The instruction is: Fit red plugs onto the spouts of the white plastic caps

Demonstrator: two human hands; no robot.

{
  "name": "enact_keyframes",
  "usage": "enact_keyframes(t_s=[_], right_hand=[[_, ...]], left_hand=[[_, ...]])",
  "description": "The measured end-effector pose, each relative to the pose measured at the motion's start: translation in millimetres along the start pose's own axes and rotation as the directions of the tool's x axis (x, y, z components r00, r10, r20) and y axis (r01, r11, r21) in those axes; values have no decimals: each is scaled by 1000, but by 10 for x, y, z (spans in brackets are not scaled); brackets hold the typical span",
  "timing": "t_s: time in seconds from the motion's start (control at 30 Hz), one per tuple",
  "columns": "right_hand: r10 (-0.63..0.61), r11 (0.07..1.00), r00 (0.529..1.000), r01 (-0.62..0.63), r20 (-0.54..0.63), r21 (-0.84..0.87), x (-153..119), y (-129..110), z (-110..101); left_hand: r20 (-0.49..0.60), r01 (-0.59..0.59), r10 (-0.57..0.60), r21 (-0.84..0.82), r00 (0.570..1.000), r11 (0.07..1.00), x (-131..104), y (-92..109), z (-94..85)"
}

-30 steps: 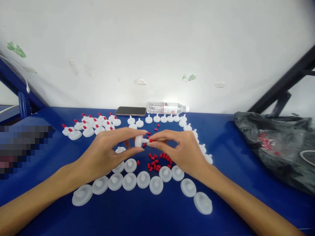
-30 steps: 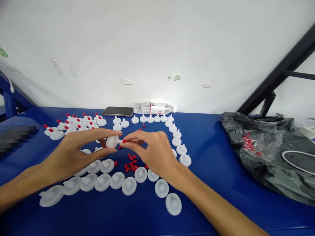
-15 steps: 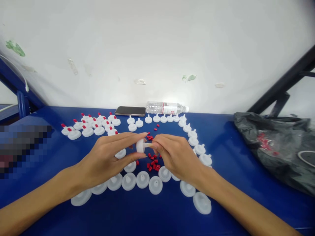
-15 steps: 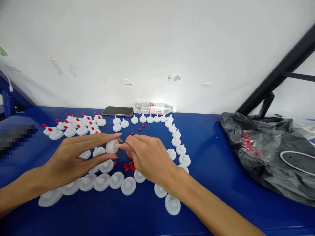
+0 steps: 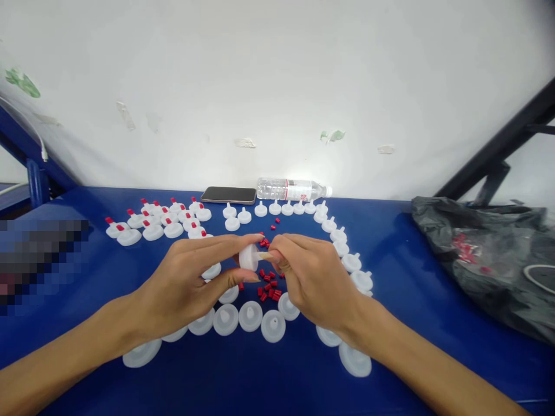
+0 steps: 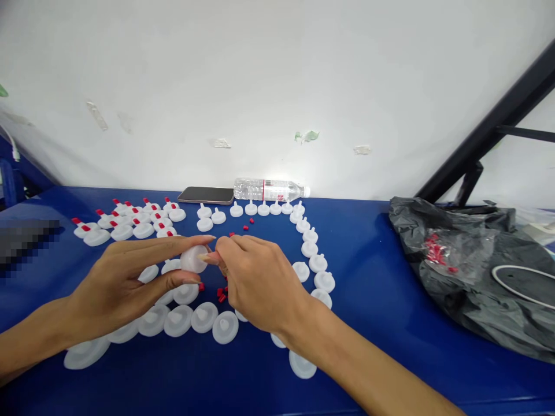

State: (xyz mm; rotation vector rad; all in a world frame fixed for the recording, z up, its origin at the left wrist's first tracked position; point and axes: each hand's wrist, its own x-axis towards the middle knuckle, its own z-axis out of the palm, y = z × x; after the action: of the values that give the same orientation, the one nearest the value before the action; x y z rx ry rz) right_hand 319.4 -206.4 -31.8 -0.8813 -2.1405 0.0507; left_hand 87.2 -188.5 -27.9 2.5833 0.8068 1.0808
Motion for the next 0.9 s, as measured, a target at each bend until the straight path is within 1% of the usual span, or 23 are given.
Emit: enact_keyframes(t_s=[0.1,0.2,0.3,0.43,0.5,0.57,0.63,0.73,0.83,0.9], right_hand=[[2,1000,1000,-2,-12,0,-10,-25,11],[36,999,999,-36,8,26,-23,-43,25],[53,997,998,-54,23,52,-28,-42,32],[54,995,998,-57,41,77,-2,-46,17],[47,999,997,-49,63,17,12,-55,3],[47,996,997,-42,65,-74,18,-48,-13],[60,987,998,-55,29,-153,18,-9,-36],[100,970,994,-106,-35,-218,10,110,-84],[135,960,989,-145,-60,-238,-6,226,-126],[147,958,988,-156,-55,-242,-16,265,-136]], left_hand=[[-5,-41,41,33,999,999,-4,-5,-17],[-30,-131,134,87,990,988,-20,-23,-27],[-29,-203,209,134,978,970,-25,-18,-29],[16,-178,178,187,984,966,13,20,-34],[63,-192,182,220,981,956,49,12,-53],[74,-215,202,259,977,942,86,-40,-100],[30,-180,180,325,983,928,117,-145,-180],[-37,-72,99,458,994,886,137,-362,-332],[-47,21,5,547,999,837,129,-561,-449],[-48,88,-74,574,996,814,116,-644,-487]])
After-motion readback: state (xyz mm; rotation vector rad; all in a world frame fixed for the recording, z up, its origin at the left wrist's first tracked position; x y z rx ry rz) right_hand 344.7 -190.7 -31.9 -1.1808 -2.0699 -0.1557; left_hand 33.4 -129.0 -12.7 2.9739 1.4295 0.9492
